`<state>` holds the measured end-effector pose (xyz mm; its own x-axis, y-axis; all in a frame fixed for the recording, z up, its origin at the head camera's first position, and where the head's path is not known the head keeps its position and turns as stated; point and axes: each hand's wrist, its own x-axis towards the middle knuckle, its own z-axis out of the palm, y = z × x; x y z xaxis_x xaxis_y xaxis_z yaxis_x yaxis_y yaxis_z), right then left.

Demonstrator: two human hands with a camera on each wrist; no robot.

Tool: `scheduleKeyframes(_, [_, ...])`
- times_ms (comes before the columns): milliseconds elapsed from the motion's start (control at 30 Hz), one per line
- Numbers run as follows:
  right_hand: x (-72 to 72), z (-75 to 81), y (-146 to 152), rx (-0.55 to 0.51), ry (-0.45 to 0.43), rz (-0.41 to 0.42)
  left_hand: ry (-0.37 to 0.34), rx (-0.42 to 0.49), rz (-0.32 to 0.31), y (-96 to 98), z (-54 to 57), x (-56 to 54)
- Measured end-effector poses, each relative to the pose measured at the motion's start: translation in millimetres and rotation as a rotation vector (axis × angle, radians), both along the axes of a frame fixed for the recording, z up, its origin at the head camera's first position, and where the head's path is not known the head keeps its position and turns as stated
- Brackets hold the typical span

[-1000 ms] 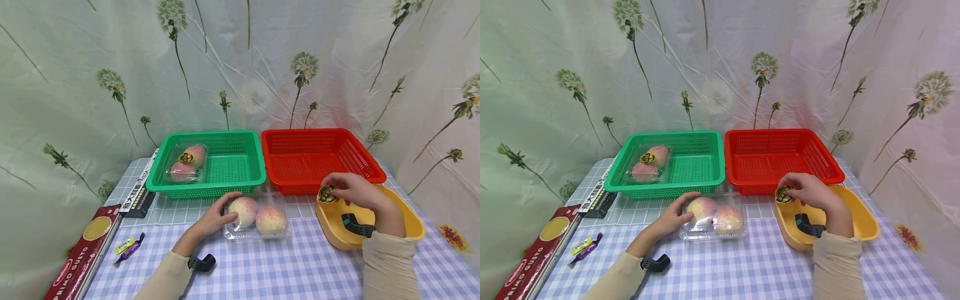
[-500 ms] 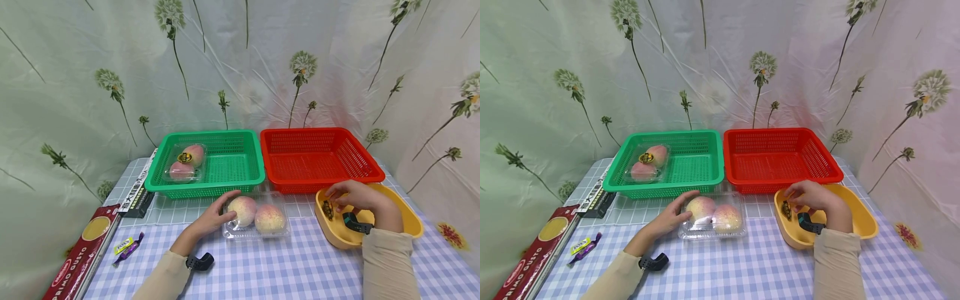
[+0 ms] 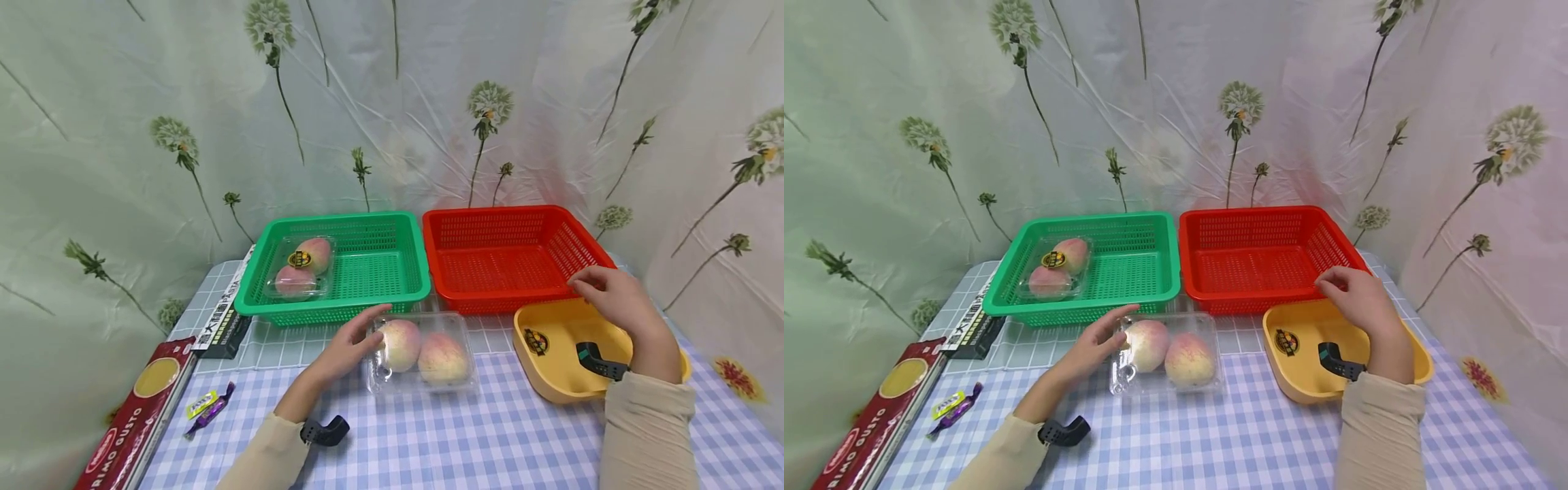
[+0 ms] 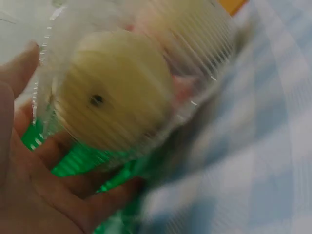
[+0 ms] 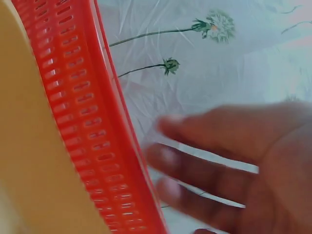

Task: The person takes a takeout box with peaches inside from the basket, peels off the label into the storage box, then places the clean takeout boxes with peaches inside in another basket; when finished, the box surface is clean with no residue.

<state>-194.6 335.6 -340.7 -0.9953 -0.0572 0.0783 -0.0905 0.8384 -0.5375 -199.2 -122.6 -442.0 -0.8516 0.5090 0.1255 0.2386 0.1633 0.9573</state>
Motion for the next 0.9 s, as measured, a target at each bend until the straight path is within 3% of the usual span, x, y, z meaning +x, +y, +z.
scheduleKeyframes(100, [-1.7, -3.3, 3.8, -0.087, 0.087, -0.130, -0.135, 0.031, 0.006, 1.9, 7.3, 3.2])
scheduleKeyframes(200, [-4.2, -8.1, 8.5, -0.206, 0.134, -0.207, -0.248, 0.069, -0.017, 3.2, 11.8, 5.7])
scheduleKeyframes(367, [-9.3, -18.8, 18.7, -0.223, 0.120, -0.167, -0.338, 0.049, -0.065, 3.8, 13.2, 8.0])
scheduleKeyframes(467, [-12.1, -26.0, 22.8, -0.212, 0.079, -0.157, -0.392, 0.026, -0.134, 3.6, 13.1, 9.7])
scheduleKeyframes(600, [-14.2, -33.7, 24.7, -0.289, 0.023, -0.170, -0.459, 0.028, -0.218, 3.8, 11.8, 13.1])
scheduleKeyframes(733, [-14.4, -36.8, 26.8, -0.315, -0.049, -0.156, -0.491, 0.050, -0.220, 6.2, 10.7, 14.2])
scheduleKeyframes(900, [-14.3, -37.3, 26.7, -0.319, -0.130, -0.128, -0.473, 0.055, -0.204, 7.6, 14.8, 13.9])
